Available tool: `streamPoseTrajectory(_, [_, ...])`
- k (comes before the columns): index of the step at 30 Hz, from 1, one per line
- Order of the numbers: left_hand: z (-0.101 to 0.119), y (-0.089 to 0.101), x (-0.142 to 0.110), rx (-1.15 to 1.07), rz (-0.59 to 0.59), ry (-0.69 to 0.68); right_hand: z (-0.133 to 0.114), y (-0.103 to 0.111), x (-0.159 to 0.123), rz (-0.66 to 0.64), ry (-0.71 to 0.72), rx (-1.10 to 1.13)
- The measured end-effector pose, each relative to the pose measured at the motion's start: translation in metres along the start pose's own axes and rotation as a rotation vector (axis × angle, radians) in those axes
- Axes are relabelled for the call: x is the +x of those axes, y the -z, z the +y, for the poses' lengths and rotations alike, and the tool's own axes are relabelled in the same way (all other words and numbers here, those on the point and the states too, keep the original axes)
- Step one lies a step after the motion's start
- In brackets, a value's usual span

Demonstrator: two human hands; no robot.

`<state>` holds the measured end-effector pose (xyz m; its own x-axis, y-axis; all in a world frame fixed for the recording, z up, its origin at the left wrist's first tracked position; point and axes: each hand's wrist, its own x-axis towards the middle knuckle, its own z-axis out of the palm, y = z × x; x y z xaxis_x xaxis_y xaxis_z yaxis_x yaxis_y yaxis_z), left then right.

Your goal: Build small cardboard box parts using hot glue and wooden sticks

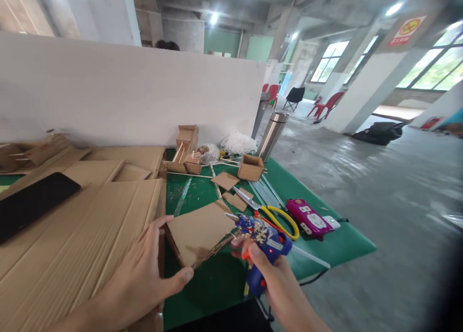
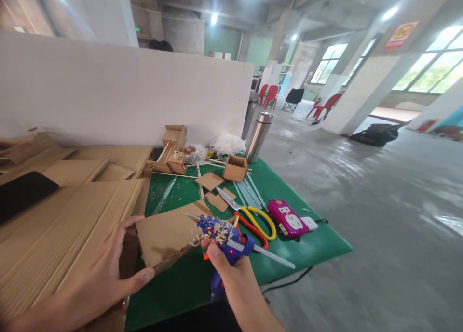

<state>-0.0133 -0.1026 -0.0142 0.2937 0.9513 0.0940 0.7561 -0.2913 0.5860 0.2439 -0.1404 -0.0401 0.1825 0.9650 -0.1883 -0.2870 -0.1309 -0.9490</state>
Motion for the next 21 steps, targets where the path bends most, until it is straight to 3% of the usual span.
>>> streamPoseTrajectory(4, [0.01,0.012,0.006,-0.156,-0.117,0.086,0.0,-0.008,0.01,0.018,-0.005,-0.009])
streamPoseTrajectory(10, [0.015,0.021,0.047,-0.454,-0.266,0.169,-0.002,-0.011,0.019,-0.035,-0.031,0.035])
streamPoseTrajectory(12, [0.016,0.025,0.055,-0.563,-0.409,0.166,-0.005,-0.012,0.02,-0.048,-0.03,0.041])
streamPoseTrajectory(14, [0.018,0.029,0.057,-0.513,-0.486,0.138,-0.008,-0.014,0.02,-0.067,-0.026,0.046])
streamPoseTrajectory(19, [0.017,0.03,0.047,-0.619,-0.523,0.124,-0.021,-0.023,0.022,-0.125,0.006,0.055])
streamPoseTrajectory(21, [0.012,0.026,0.041,-0.717,-0.471,0.14,-0.024,-0.025,0.023,-0.113,0.037,0.04])
